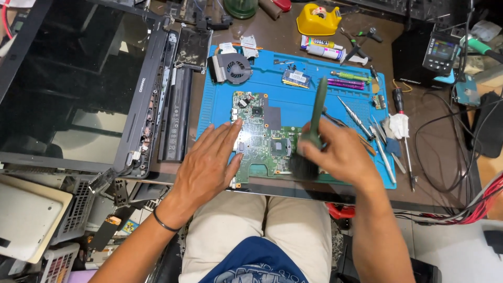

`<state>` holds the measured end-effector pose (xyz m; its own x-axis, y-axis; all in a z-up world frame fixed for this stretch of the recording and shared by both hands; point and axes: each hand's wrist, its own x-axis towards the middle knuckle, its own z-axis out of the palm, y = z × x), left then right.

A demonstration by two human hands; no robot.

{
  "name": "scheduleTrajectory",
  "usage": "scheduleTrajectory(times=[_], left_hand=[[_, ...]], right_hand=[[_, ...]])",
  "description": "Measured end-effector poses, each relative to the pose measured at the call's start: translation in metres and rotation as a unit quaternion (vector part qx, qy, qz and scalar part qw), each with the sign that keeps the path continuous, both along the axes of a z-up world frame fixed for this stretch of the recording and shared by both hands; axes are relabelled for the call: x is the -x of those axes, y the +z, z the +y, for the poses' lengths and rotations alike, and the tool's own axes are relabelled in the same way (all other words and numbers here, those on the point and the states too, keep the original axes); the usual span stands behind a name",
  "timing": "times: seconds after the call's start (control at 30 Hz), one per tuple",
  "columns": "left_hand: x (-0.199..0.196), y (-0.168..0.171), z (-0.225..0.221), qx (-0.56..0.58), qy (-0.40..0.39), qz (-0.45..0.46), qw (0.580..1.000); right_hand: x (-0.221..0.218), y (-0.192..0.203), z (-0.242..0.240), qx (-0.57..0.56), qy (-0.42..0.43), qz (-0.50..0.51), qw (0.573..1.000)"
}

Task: Cleaning old thermal paste from a laptop motherboard and applying a fresh layer.

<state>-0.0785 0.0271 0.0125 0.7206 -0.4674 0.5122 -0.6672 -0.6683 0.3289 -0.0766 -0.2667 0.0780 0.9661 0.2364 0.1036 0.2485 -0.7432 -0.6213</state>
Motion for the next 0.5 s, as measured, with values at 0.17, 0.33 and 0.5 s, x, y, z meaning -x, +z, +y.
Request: scheduleTrajectory(times=[0.17, 0.33, 0.5], left_hand=[[-0.001, 0.002, 0.000, 0.003, -0.001, 0.000, 1.000], [-0.001, 0.001, 0.001, -0.002, -0.003, 0.001, 1.000], [-0.002, 0.002, 0.002, 0.004, -0.003, -0.009, 1.000]], right_hand=[[0.003, 0.002, 0.017, -0.007, -0.123, -0.211, 0.970], [-0.008, -0.009, 0.011, 0.135, -0.117, -0.104, 0.979], [-0.026, 0.017, 0.028, -0.061, -0.018, -0.172, 0.983]])
